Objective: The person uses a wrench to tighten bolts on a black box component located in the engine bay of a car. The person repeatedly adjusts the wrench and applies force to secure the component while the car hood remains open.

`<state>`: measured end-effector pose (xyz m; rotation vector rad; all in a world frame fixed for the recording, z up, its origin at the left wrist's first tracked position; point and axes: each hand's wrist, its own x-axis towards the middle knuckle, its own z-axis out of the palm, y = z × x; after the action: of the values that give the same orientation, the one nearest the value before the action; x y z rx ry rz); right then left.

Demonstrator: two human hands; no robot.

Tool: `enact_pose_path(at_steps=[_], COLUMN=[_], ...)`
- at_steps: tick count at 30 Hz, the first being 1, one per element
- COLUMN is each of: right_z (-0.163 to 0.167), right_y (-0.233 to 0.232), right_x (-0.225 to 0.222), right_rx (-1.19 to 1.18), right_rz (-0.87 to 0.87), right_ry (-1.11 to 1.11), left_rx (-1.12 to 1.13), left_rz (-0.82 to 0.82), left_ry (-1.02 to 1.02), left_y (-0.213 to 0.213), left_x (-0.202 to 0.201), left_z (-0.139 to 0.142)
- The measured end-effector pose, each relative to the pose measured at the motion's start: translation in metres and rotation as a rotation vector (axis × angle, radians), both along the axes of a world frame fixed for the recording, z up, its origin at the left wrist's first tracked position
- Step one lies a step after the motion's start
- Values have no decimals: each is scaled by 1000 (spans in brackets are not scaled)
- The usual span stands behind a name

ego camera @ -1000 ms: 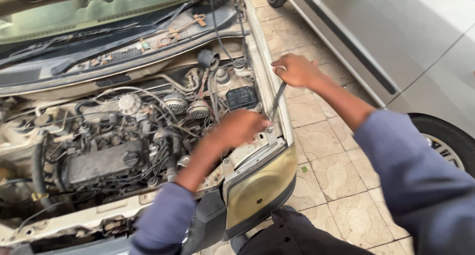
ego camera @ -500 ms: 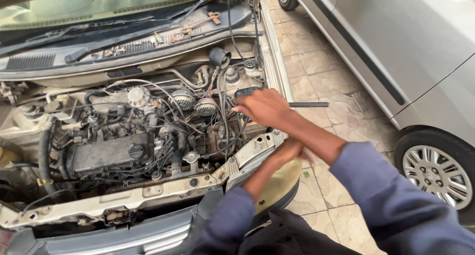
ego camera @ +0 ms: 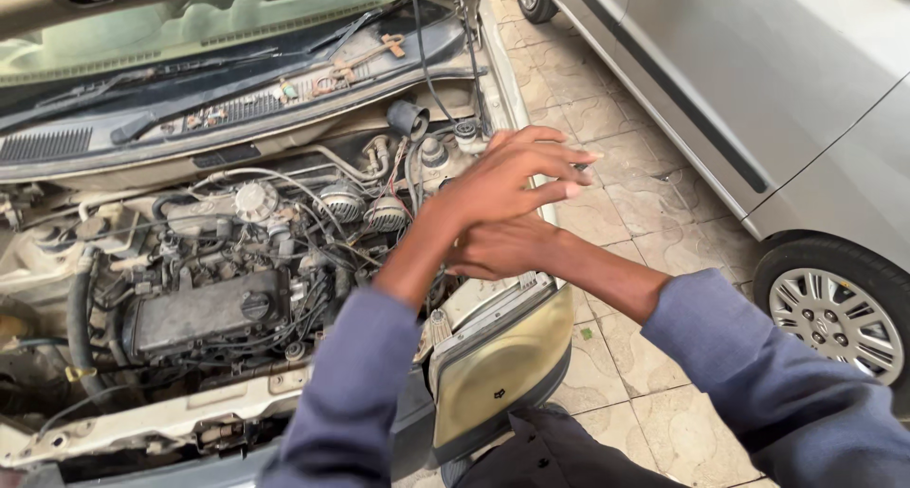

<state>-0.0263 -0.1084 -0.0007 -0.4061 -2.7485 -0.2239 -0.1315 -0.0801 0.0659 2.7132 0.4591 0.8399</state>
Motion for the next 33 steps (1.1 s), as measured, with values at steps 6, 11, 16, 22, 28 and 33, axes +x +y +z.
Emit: enact_pose_path(at_steps=[6,11,16,22,28,33], right_z=[27,0,-25,-39,-7,31], right_y=[-14,-14,0,70,140,123], right_x=[27,61,111,133,80,-2], right_rx=[-162,6,-125,-703,-1132,-472], right_rz=[-164,-69,-224,-304,-611,-537], right_ry=[-363,105,583,874,505,-255], left_rx=[127,428,324,292,92,-456], left_rz=[246,323,463,818,853,373], left_ry=[381,202,82,111,107,212], left_y=[29,47,29,-35,-94,-114], left_x=[8,-3,-36,-37,24,72], left_z=[-20,-35,-51,-64,-73,-64])
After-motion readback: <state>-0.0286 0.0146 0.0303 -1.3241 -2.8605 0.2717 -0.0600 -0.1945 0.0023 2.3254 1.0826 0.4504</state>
